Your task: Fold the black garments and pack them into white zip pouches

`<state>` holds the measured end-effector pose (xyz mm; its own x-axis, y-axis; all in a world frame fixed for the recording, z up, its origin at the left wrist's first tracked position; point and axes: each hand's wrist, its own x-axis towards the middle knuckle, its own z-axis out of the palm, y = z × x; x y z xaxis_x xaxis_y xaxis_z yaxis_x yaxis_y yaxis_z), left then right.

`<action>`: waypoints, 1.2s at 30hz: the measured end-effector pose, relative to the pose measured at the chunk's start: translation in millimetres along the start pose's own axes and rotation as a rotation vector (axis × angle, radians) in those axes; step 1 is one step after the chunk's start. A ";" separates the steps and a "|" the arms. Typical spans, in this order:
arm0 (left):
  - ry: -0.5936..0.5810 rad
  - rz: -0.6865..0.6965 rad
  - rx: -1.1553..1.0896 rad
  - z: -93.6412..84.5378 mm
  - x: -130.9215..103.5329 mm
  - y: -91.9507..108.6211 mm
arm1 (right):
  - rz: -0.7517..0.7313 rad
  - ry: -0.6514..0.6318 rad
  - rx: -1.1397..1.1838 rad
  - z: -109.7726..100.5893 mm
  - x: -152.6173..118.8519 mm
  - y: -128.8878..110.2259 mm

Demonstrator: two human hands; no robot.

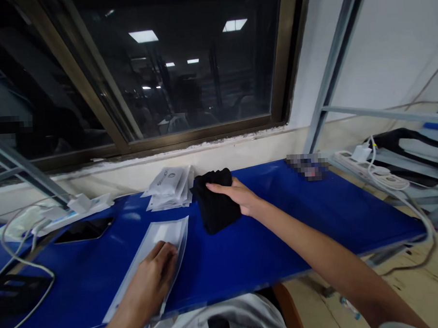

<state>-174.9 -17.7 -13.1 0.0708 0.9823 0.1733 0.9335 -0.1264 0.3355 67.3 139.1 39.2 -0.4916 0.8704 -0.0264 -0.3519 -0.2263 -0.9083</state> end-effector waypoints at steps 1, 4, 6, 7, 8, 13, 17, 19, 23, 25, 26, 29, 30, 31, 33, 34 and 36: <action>0.038 0.011 -0.016 -1.8 -9.0 7.9 | -0.024 -0.028 0.014 3.5 -2.1 0.5; 0.196 0.132 -0.025 -19.0 -20.2 34.6 | -0.065 -0.021 0.035 6.9 -9.4 -5.3; 0.351 0.227 0.052 -34.6 -8.2 53.2 | -0.062 -0.027 0.025 3.8 -16.4 -15.9; 0.431 0.245 0.112 -41.4 3.7 62.1 | -0.061 -0.057 0.015 1.8 -20.3 -22.3; 0.501 0.239 0.178 -46.5 18.5 70.4 | -0.068 -0.102 0.004 -0.2 -24.1 -29.0; 0.470 0.181 0.392 -40.7 98.4 91.3 | -0.110 -0.195 -0.101 -8.1 -24.6 -44.6; 0.430 0.213 0.399 -10.0 123.0 83.1 | -0.161 0.065 -0.325 -17.3 2.0 -23.9; 0.404 0.263 0.420 7.0 120.7 80.2 | -0.265 0.260 -0.504 -21.2 14.5 -8.2; 0.368 0.302 0.500 34.1 107.2 87.5 | -0.534 0.612 -0.711 -21.6 27.0 16.8; 0.369 0.307 0.495 42.2 102.9 93.8 | -0.516 0.644 -0.598 -18.2 29.5 24.3; 0.370 0.308 0.481 44.7 102.1 96.3 | -0.466 0.630 -0.481 -16.2 30.3 26.8; 0.371 0.287 0.417 44.0 105.3 98.3 | -0.291 0.538 -0.174 -11.4 30.0 28.7; 0.365 0.266 0.394 40.6 107.7 96.8 | -0.252 0.500 -0.136 -11.3 28.8 26.9; 0.349 0.246 0.366 35.9 110.3 94.5 | -0.223 0.447 -0.136 -12.1 27.2 23.8; 0.298 0.223 0.282 24.7 114.8 88.4 | -0.149 0.284 -0.185 -16.9 23.7 14.5; 0.270 0.222 0.225 20.0 116.0 85.7 | -0.103 0.189 -0.219 -20.5 22.5 9.4; 0.219 0.244 0.102 16.3 115.6 83.1 | -0.069 0.057 -0.301 -28.1 22.5 2.0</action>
<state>-83.4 87.6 19.7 0.2292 0.8706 0.4353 0.9295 -0.3285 0.1676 78.0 170.5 25.1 -0.4261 0.9043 0.0244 -0.1269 -0.0330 -0.9914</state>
